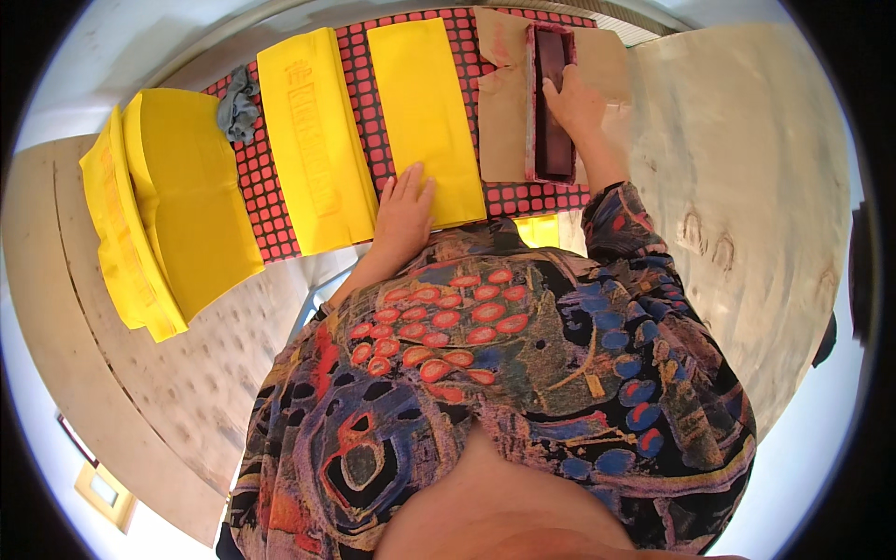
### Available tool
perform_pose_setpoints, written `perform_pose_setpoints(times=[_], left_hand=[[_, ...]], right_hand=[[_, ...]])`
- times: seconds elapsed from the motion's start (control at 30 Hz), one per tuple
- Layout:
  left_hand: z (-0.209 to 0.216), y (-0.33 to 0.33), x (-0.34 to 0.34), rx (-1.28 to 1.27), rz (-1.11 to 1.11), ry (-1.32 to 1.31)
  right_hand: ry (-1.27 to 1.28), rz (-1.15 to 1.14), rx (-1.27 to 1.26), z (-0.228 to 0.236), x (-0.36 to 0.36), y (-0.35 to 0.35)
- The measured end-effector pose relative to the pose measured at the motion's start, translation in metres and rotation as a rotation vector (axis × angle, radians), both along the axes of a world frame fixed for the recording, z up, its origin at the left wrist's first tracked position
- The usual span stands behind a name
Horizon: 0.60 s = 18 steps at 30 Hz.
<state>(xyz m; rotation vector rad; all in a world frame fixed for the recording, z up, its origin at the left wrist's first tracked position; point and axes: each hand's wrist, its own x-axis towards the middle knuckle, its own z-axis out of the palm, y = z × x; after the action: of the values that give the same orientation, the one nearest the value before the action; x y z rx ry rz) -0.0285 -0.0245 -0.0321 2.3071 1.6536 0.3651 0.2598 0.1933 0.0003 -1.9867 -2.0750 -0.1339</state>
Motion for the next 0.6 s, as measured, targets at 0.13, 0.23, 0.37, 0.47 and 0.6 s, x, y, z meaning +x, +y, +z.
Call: perform_pose_setpoints(times=[0.13,0.23,0.37,0.47,0.6], left_hand=[[-0.004,-0.001,-0.005,0.057,-0.013,0.038],[-0.006,-0.007,-0.008,0.064,-0.012,0.057],[-0.007,-0.007,-0.010,0.092,-0.025,0.041],[-0.007,-0.006,-0.011,0.078,-0.018,0.044],[-0.009,-0.008,-0.013,0.047,-0.004,0.031]], right_hand=[[0.012,0.015,0.124,-0.011,-0.001,0.000],[0.013,0.035,0.166,-0.016,0.002,-0.002],[0.046,-0.055,0.074,-0.015,0.005,-0.002],[0.060,-0.051,0.019,-0.016,0.004,0.000],[0.051,0.025,-0.002,-0.015,0.007,0.000]])
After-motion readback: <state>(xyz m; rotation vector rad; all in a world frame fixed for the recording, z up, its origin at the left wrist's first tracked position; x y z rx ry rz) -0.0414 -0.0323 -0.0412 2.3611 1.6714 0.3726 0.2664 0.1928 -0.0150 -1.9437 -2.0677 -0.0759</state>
